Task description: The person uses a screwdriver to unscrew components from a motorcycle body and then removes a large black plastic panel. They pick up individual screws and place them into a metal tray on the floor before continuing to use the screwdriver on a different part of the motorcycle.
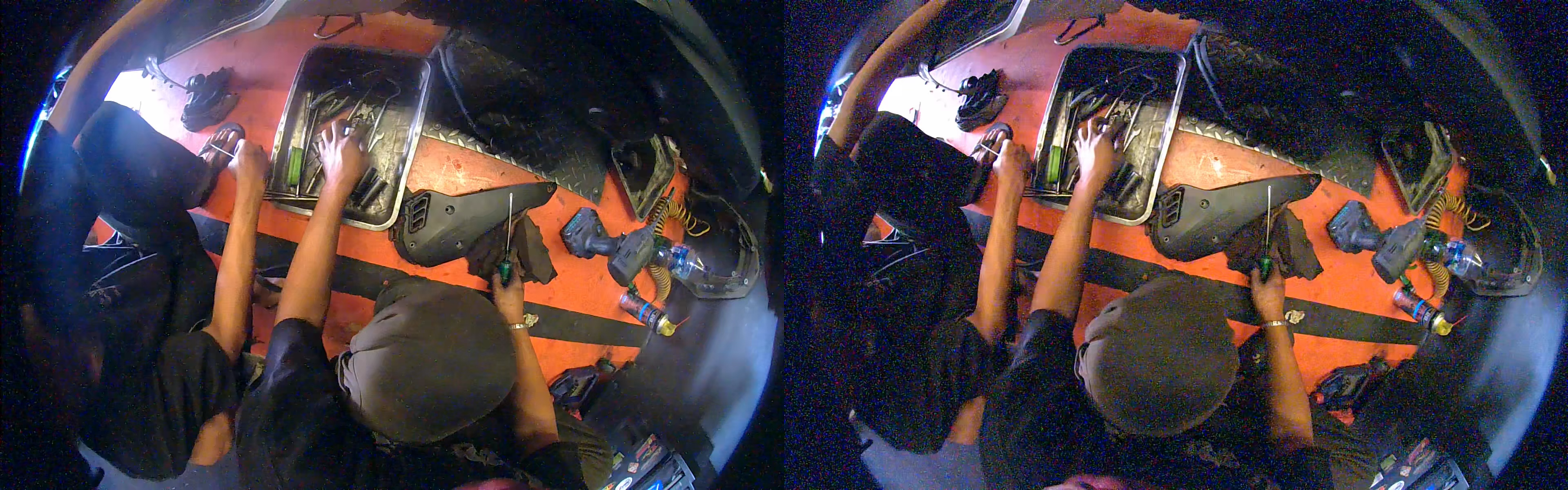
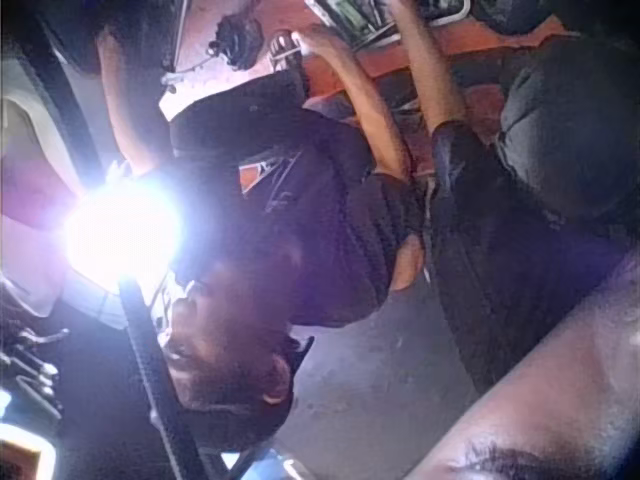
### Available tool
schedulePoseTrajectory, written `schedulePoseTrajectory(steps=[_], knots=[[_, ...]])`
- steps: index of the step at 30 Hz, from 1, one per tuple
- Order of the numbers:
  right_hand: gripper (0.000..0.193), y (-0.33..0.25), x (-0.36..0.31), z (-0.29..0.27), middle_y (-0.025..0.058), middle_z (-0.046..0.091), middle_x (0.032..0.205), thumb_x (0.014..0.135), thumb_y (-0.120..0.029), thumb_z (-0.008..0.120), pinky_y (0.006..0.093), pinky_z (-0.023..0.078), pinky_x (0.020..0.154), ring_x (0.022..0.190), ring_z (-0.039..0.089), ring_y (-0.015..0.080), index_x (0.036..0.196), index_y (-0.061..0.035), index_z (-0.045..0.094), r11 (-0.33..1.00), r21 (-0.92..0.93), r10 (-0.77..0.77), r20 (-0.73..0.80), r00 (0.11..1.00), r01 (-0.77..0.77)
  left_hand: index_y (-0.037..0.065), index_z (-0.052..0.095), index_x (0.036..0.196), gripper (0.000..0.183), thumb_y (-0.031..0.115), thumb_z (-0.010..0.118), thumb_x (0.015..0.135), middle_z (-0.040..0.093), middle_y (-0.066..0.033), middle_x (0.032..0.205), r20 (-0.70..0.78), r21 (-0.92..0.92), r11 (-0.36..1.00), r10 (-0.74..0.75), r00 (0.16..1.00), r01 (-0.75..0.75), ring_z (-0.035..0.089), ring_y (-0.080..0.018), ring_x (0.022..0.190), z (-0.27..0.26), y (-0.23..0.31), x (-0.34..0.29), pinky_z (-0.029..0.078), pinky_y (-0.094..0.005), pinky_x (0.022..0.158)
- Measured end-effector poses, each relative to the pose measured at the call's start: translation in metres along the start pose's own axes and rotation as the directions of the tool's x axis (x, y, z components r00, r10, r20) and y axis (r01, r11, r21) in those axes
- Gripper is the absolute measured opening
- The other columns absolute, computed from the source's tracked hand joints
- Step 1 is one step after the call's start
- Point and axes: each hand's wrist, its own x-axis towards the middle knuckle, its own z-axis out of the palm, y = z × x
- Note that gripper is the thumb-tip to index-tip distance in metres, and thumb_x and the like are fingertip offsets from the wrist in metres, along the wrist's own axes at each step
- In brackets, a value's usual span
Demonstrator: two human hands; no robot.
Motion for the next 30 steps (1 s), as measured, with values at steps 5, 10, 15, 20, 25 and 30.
schedulePoseTrajectory(steps=[5,10,15,20,25,30], knots=[[0.052,0.01,0.002,0.001,0.0253,0.061,0.103,0.084,-0.023,0.059,0.0396,0.046,0.083,0.094,0.059,0.0374,0.126,0.0051,0.045,0.995,-0.094,-0.046,-0.057,0.997,0.04,0.018,0.07,0.099,0.027,0.019,0.062,0.073,0.052,-0.0164,0.114,0.054,-0.051,0.995,0.086,0.995,-0.084,0.048,-0.0366,0.105,0.004,0.001,-0.001,0.042,-0.0475,0.086],[0.062,0.004,0.001,-0.003,0.0276,0.051,0.124,0.084,-0.022,0.058,0.0383,0.042,0.093,0.114,0.051,0.038,0.137,0.0015,0.035,0.983,-0.096,-0.166,-0.071,0.984,0.159,0.014,0.051,0.128,0.054,0.027,0.06,0.076,0.05,-0.0181,0.122,0.062,-0.08,0.996,-0.025,0.998,0.03,0.048,-0.0372,0.11,0.005,-0.01,0.019,0.039,-0.0505,0.092],[0.058,0.002,0.002,0.0,0.0258,0.054,0.122,0.084,-0.024,0.06,0.0399,0.042,0.095,0.112,0.053,0.0392,0.134,-0.0006,0.041,0.989,-0.041,-0.148,-0.081,0.986,0.145,0.01,0.05,0.128,0.055,0.028,0.059,0.077,0.047,-0.0229,0.127,0.177,0.06,0.994,-0.096,0.98,0.086,0.047,-0.0387,0.115,0.016,0.004,0.016,0.035,-0.0515,0.097],[0.057,0.018,0.005,0.001,0.026,0.059,0.112,0.083,-0.026,0.063,0.0422,0.046,0.087,0.101,0.058,0.0401,0.129,0.0024,0.045,0.993,-0.116,-0.042,-0.041,0.998,0.037,0.01,0.055,0.118,0.041,0.021,0.059,0.078,0.053,-0.016,0.116,0.119,-0.031,0.999,0.029,0.992,-0.026,0.049,-0.0357,0.109,0.003,0.007,0.016,0.039,-0.0496,0.089],[0.06,0.013,0.002,0.005,0.0247,0.063,0.101,0.081,-0.028,0.064,0.044,0.048,0.08,0.092,0.061,0.0405,0.127,0.0049,0.045,0.996,-0.094,-0.007,-0.047,0.999,0.003,0.013,0.065,0.108,0.033,0.024,0.058,0.078,0.048,-0.0165,0.127,0.057,0.05,0.989,0.133,0.989,-0.136,0.046,-0.0355,0.112,0.004,0.023,0.058,0.038,-0.0464,0.091],[0.047,-0.005,0.001,0.002,0.0265,0.063,0.097,0.08,-0.031,0.063,0.0455,0.049,0.079,0.091,0.061,0.0416,0.114,0.0004,0.054,0.997,-0.072,-0.001,-0.086,0.996,-0.006,0.016,0.066,0.11,0.034,0.024,0.051,0.081,0.041,-0.0138,0.139,-0.095,0.25,0.938,0.271,0.958,-0.241,0.041,-0.0326,0.117,0.047,0.026,0.096,0.034,-0.045,0.094]])
